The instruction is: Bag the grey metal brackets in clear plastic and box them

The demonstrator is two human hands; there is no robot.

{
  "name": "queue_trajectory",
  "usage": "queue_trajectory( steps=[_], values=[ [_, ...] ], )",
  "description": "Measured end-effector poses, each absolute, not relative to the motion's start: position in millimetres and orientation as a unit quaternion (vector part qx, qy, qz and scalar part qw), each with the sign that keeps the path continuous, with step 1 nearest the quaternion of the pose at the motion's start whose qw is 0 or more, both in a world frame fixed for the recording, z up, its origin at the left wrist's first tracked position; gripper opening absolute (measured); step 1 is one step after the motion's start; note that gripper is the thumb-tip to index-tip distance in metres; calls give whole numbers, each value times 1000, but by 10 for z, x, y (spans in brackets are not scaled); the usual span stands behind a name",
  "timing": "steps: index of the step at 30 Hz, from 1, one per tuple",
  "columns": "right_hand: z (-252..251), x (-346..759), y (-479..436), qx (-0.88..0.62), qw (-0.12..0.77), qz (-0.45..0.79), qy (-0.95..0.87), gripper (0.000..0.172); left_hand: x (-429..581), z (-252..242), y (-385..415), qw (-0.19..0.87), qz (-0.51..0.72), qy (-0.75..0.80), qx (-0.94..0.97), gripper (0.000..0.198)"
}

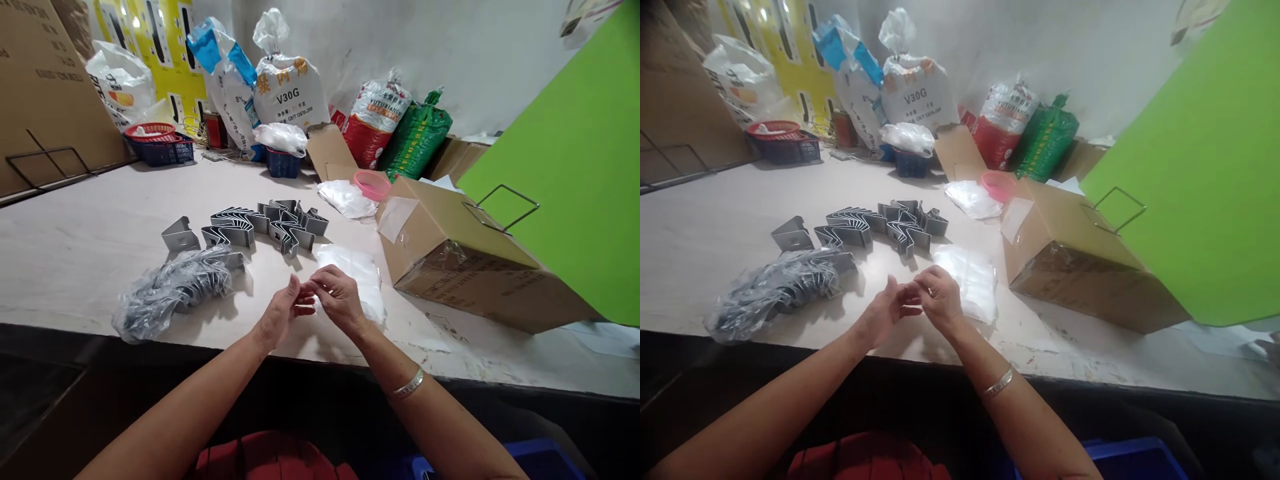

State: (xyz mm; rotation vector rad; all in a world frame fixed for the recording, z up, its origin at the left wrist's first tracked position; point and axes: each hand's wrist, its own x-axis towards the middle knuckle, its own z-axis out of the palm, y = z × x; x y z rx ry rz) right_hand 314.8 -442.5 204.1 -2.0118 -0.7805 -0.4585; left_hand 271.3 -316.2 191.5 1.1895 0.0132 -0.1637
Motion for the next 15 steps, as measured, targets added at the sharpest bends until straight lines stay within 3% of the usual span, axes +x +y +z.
queue_trajectory(
  steps=[3, 6, 11, 15],
  values=[
    [1971, 2996, -4321, -823, 409, -135, -371, 14, 2727, 1989, -3063, 889, -187, 97, 406, 42],
    [1892, 2783, -4314, -798, 371, -126, -457, 11, 2713, 1976, -2969, 880, -180, 147, 414, 20],
    [1711, 2502, -4482, -792, 364, -236, -429, 34, 2665, 1963, -2920, 836, -182, 155, 494, 21],
    [1625, 2556, -4666, -833, 281, -329, -344, 31, 2636, 1994, -2840, 798, -110, 247, 539, 14]
  ],
)
